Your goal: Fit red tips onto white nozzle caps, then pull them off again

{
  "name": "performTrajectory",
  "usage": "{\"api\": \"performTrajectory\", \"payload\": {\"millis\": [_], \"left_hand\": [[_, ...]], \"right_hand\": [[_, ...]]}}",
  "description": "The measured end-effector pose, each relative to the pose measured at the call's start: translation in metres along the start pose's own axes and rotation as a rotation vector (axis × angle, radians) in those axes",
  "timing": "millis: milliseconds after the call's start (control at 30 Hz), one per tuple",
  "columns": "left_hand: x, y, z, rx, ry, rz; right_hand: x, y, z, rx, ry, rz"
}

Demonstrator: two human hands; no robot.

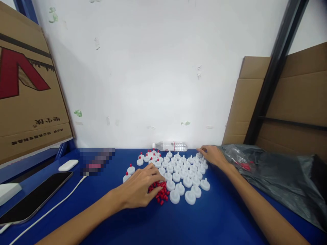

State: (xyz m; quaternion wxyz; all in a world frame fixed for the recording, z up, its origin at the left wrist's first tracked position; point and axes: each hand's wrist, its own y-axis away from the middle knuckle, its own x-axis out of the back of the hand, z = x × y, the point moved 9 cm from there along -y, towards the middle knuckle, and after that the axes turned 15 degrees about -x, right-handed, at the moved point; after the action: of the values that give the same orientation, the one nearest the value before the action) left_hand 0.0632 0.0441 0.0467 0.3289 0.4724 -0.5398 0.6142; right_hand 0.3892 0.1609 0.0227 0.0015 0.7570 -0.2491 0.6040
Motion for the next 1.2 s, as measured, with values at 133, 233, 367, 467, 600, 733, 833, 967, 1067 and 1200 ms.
{"api": "performTrajectory", "payload": {"millis": [133,233,367,467,600,733,833,967,1067,1200], "left_hand": [[0.019,0.004,-0.023,0.121,-0.314,-0.024],[0.035,0.014,-0.051,0.311,-0.543,-0.101],[0.045,0.031,-0.075,0.495,-0.58,-0.184],[0.043,0.044,-0.082,0.595,-0.545,-0.24],[0.029,0.055,-0.08,0.632,-0.491,-0.381],[0.019,0.048,-0.071,0.536,-0.464,-0.47],[0.022,0.035,-0.063,0.469,-0.475,-0.378],[0.027,0.013,-0.038,0.29,-0.439,-0.118],[0.023,0.004,-0.018,0.149,-0.39,0.009],[0.023,0.005,-0.008,0.097,-0.314,0.157]], "right_hand": [[-0.006,-0.001,-0.002,-0.004,-0.017,-0.05],[-0.008,0.0,-0.003,-0.013,-0.019,-0.068],[-0.002,0.001,0.001,-0.078,0.016,-0.011],[0.007,0.003,0.002,-0.105,0.03,0.05],[0.02,0.009,-0.006,-0.082,0.016,0.129],[0.04,0.019,-0.025,-0.008,-0.026,0.219],[0.058,0.033,-0.048,0.086,-0.081,0.278],[0.081,0.075,-0.102,0.41,-0.234,0.328],[0.083,0.126,-0.151,0.759,-0.314,0.253],[0.07,0.177,-0.193,0.989,-0.31,0.195]]}}
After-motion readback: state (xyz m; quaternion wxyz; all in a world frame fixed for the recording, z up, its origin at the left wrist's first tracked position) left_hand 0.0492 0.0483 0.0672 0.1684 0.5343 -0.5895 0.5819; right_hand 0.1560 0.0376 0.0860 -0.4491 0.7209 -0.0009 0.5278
